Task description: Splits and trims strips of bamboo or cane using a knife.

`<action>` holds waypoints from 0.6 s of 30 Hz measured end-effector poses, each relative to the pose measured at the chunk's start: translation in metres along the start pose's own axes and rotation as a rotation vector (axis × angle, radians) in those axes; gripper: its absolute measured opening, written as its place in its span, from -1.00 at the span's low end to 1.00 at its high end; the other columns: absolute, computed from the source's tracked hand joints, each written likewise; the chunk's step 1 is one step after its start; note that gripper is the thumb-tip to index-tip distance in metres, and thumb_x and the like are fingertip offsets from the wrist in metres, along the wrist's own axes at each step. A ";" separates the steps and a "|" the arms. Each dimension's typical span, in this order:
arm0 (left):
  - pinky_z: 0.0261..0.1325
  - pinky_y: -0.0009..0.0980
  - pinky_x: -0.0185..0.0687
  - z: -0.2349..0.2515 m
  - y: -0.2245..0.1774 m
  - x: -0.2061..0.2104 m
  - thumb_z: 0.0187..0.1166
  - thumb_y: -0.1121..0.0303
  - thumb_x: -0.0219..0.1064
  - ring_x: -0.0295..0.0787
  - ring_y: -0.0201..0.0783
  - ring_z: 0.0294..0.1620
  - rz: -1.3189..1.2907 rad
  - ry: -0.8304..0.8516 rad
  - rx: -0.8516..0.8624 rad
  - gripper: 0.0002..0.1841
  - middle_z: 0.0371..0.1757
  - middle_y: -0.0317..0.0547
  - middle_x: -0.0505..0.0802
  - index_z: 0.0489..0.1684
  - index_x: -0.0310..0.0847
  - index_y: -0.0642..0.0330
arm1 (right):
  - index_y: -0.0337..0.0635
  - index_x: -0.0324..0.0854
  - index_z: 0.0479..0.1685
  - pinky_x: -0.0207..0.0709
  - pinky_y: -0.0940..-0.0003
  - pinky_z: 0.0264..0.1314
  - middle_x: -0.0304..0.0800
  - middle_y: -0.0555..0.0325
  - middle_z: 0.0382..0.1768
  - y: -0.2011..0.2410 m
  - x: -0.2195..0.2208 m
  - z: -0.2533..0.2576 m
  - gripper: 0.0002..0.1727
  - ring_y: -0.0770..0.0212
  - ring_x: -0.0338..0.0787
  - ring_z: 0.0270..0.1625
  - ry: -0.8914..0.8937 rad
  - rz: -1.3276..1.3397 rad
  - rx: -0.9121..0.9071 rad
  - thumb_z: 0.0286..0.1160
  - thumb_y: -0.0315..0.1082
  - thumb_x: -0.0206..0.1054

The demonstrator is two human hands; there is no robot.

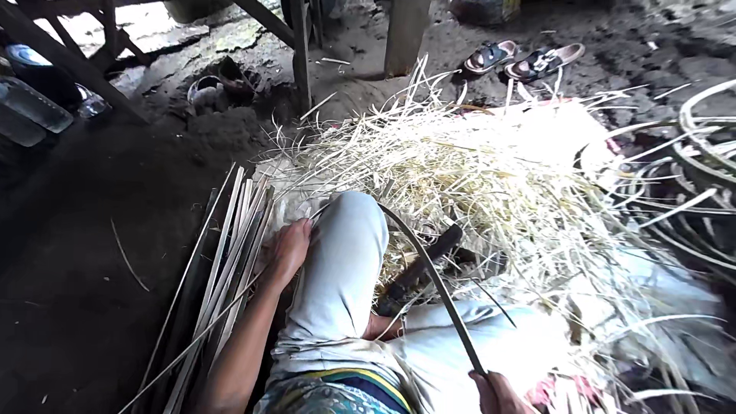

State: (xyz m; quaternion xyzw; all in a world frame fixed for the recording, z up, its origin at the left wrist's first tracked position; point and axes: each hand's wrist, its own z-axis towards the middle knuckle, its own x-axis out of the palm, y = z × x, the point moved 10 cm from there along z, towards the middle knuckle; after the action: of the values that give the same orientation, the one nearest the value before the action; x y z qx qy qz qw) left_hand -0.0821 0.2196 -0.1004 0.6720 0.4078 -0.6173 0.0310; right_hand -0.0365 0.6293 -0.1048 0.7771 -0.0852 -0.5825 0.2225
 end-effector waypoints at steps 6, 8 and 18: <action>0.29 0.26 0.50 -0.023 0.037 -0.002 0.92 0.08 -0.10 0.75 0.29 0.14 -0.010 0.106 -0.040 -0.48 0.00 0.36 0.81 0.25 0.66 0.33 | -0.37 0.55 0.01 0.35 0.40 -0.62 0.41 0.30 -0.66 -0.008 0.037 0.045 -0.57 0.40 0.39 -0.70 0.141 0.522 0.069 0.82 -0.15 -0.08; 0.32 0.21 0.50 -0.041 0.061 -0.006 0.93 0.11 -0.12 0.75 0.25 0.14 -0.045 0.106 -0.067 -0.49 0.05 0.34 0.81 0.38 0.64 0.29 | -0.25 0.49 0.00 0.18 0.64 -0.73 0.35 0.47 -0.71 0.002 0.060 0.058 -0.62 0.59 0.24 -0.77 0.156 0.794 0.139 0.82 -0.15 -0.14; -0.42 -0.42 0.31 -0.120 0.132 0.002 0.89 0.18 -0.08 0.31 -0.43 -0.57 -0.382 0.173 -0.177 -0.55 -0.45 -0.30 0.55 0.62 0.51 0.05 | -0.24 0.43 0.24 0.12 0.68 -0.79 0.20 0.51 -0.77 0.090 0.099 0.096 -0.62 0.59 0.15 -0.83 0.012 1.408 0.262 0.92 -0.31 -0.29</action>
State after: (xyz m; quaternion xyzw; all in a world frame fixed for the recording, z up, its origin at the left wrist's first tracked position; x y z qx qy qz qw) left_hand 0.0916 0.1983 -0.1344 0.6277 0.5812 -0.5141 -0.0627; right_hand -0.0849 0.4868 -0.1723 0.5611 -0.6345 -0.2813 0.4511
